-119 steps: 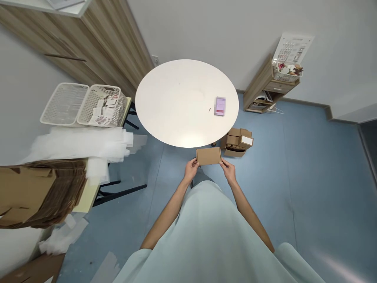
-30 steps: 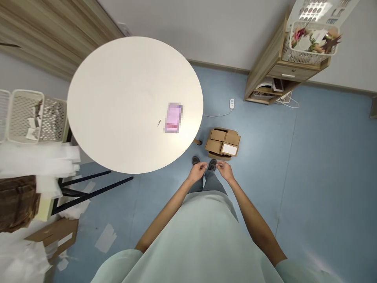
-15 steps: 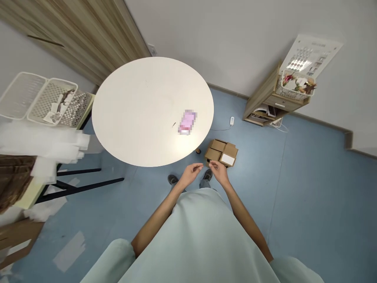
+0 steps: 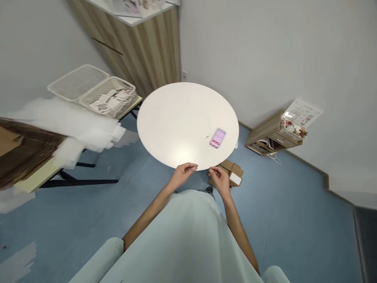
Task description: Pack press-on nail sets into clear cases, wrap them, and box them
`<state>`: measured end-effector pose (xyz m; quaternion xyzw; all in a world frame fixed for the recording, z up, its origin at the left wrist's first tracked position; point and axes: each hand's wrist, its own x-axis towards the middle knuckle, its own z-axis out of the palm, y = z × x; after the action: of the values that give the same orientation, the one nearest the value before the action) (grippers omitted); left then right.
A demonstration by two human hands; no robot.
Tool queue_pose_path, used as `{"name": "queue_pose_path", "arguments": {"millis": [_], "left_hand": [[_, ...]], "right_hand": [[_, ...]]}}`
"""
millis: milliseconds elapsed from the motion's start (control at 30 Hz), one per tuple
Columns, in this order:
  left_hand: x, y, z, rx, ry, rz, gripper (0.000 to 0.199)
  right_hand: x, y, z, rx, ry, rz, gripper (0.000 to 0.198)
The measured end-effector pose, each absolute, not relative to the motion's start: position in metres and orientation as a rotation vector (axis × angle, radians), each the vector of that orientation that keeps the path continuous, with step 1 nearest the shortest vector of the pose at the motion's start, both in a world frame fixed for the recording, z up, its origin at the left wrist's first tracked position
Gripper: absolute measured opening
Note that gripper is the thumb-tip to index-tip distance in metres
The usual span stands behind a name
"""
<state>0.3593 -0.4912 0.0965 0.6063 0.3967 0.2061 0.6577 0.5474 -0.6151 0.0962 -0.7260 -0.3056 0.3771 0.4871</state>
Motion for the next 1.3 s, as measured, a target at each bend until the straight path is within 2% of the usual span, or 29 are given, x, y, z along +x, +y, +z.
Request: {"name": "queue_pose_path", "arguments": {"millis": [200,400,667,1033,1300], "left_hand": [[0.261,-0.464,0.116,1.306,0.995,0.631,0.033],[0.184,-0.450,0.111,1.139,1.139,0.800,0.034],[0.096,-0.419,0.101,0.996,1.369,0.913,0.039],[0.015,-0.261,0.130,1.086,1.527,0.898,0.035],[-0.005,-0.157,0.122,1.143,1.512,0.797,0.036]], "right_hand": [[0.457,-0.568,0.116,-1.747,-0.799,0.940,0.036],[0.389,-0.507,0.131,-1.781,-1.035,1.089,0.032],[0.313,-0.401,0.120,-1.642,-1.233,1.237,0.030],[0.235,-0.245,0.117,-1.509,-1.195,1.353,0.033],[0.224,-0.194,0.117,-1.608,-1.124,1.363,0.030]]}}
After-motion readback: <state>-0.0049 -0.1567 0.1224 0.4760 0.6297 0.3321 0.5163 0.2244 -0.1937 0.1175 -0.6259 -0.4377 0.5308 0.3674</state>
